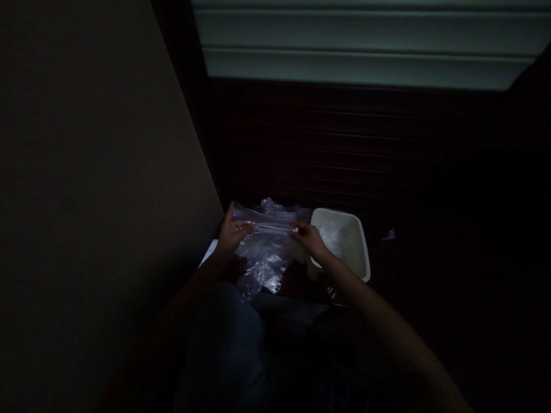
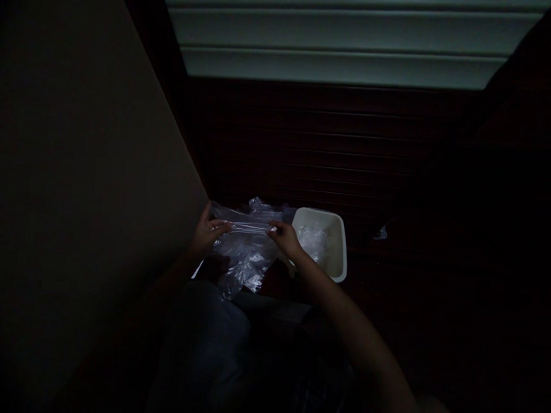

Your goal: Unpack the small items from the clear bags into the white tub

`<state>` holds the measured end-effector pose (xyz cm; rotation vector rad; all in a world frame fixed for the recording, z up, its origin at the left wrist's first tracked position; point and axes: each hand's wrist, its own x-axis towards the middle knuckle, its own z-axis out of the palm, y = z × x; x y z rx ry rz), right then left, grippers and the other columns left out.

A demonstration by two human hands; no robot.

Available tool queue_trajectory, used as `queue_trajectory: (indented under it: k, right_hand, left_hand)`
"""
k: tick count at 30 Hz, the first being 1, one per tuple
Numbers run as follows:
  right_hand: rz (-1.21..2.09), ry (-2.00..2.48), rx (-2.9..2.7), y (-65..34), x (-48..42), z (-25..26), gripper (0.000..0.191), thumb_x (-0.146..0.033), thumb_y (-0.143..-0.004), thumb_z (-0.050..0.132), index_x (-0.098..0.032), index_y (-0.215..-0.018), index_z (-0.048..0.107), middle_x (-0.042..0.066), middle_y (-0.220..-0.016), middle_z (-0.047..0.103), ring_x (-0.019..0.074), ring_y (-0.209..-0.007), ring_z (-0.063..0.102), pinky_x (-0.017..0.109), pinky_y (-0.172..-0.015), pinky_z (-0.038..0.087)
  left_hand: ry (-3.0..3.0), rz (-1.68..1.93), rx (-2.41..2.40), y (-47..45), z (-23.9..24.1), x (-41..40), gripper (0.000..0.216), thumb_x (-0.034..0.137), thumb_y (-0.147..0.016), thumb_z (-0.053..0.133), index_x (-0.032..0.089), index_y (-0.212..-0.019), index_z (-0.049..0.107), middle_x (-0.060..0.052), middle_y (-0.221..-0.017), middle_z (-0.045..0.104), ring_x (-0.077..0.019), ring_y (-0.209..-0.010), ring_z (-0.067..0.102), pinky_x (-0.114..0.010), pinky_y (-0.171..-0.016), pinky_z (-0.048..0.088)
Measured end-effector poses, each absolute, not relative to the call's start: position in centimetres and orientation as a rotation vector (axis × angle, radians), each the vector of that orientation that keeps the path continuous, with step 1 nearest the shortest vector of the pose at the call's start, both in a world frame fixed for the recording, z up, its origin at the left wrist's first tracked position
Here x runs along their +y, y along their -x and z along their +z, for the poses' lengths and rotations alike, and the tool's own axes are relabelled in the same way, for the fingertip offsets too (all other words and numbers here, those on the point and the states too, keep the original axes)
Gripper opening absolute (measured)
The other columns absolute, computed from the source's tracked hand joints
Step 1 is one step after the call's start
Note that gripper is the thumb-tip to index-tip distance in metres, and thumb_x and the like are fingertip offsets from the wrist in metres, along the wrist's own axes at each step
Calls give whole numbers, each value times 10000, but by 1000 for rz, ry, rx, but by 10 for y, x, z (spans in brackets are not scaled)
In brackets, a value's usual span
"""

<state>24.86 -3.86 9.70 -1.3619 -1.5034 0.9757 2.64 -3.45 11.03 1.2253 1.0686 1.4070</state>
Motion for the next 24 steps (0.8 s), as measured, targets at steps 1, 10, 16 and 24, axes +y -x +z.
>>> queue_trajectory:
  k: [1, 10, 16, 24]
  right_hand:
    - [1020, 1365, -1480, -249, -39, 97, 343, -272, -620, 592, -107, -920, 606, 32, -710, 599, 119, -617, 522, 242, -589, 413]
    - [1292, 1420, -1295, -244, -37, 90, 129, -147, -574, 603, -125, -698, 576, -29, -550, 512, 63, -466, 454, 204, -483, 385]
    - [1325, 1410, -1286, -242, -38, 92, 150, -138, -588, 605, -125, -736, 586, -12, -596, 540, 74, -502, 491, 214, -512, 422]
    - [819, 1495, -1729, -248, -33, 99, 305, -140, -641, 580, -130, -945, 610, 57, -801, 638, 143, -686, 568, 267, -666, 440]
  left_hand:
    - [-1214, 1396, 1085, -26, 109, -34, 954, 228, -574, 689, 195, -1326, 102, -9, -702, 618, -129, -603, 586, -265, -602, 479]
    - [-1107, 1273, 1358, -30, 102, -26, 792, 179, -541, 665, 137, -1230, 275, 45, -548, 554, -88, -425, 504, -187, -429, 393]
    - [-1166, 1219, 1281, -25, 104, -28, 764, 241, -556, 665, 155, -1238, 334, -5, -653, 610, -99, -482, 529, -214, -481, 410]
    - [-1498, 1092, 1341, -15, 104, -28, 429, 368, -576, 651, 132, -933, 623, -74, -788, 653, -177, -668, 585, -253, -557, 444]
